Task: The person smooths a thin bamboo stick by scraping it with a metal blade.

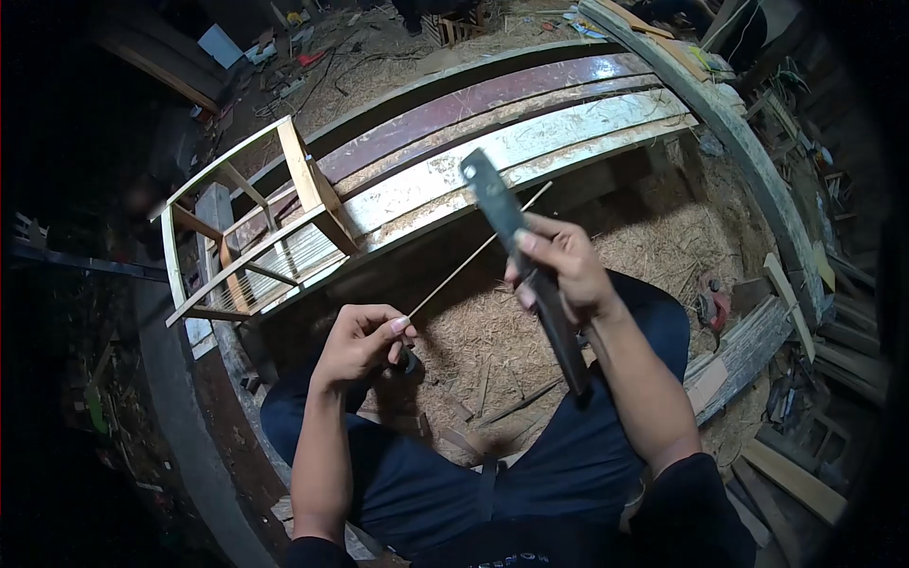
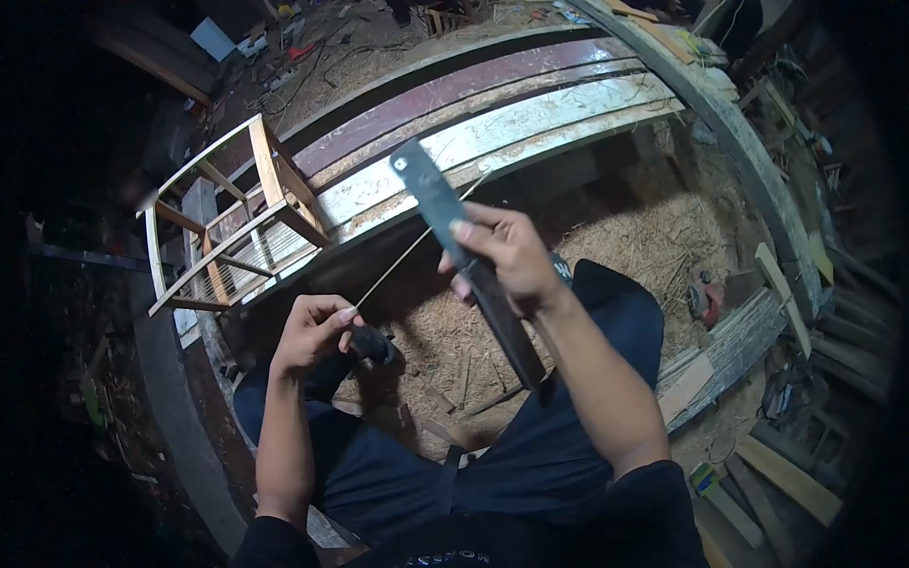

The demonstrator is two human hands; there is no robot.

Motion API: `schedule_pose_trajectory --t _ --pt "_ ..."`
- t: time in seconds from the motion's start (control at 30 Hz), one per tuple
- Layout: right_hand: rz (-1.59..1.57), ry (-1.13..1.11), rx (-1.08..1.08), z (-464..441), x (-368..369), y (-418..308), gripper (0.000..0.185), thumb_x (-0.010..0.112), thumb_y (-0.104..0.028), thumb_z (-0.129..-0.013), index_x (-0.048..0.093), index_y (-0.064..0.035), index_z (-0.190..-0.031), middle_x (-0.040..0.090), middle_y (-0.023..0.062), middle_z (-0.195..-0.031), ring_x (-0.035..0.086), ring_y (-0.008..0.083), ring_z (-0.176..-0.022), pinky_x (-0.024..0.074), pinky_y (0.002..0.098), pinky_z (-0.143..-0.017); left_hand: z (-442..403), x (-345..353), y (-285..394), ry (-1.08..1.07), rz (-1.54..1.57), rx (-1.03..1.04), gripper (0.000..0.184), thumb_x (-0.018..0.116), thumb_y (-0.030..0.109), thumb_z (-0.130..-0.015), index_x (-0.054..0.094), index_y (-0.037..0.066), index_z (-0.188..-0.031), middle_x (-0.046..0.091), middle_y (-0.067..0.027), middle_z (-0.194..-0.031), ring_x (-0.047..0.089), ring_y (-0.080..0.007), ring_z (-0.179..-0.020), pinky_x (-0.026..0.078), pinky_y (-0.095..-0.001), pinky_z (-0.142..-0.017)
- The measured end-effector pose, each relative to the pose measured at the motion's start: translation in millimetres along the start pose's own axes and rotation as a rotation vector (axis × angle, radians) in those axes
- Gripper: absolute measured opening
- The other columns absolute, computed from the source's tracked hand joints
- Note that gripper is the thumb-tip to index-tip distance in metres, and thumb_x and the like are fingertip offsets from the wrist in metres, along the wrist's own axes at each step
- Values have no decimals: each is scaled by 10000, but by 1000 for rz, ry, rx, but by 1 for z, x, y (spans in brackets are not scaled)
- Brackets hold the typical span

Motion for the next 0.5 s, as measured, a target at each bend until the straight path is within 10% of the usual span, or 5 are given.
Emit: schedule_pose_trajectory --t 0.4,0.5 --pt "-2 364 -389 -13 -88 -52 181 527 -182 -1034 581 -9 -1035 623 111 -847 596 147 -625 527 293 -546 5 -8 -3 65 -27 79 257 596 209 -1009 715 -3 -924 590 13 -607 487 -27 -522 331 -201 -474" --pt "41 401 -198 -16 -75 -17 170 514 -175 -1040 585 -35 -1105 642 97 -817 627 155 -623 547 296 -560 3 -20 -9 265 19 0 264 575 249 -1018 692 13 -993 588 12 -631 407 -7 -471 260 -182 -431"
Point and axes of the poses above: each hand's wrist, its own z-axis away from the middle knuckle, its own x-axis out of the palm, y = z × x, the point moved 4 cm from there along -z, towards the middle knuckle
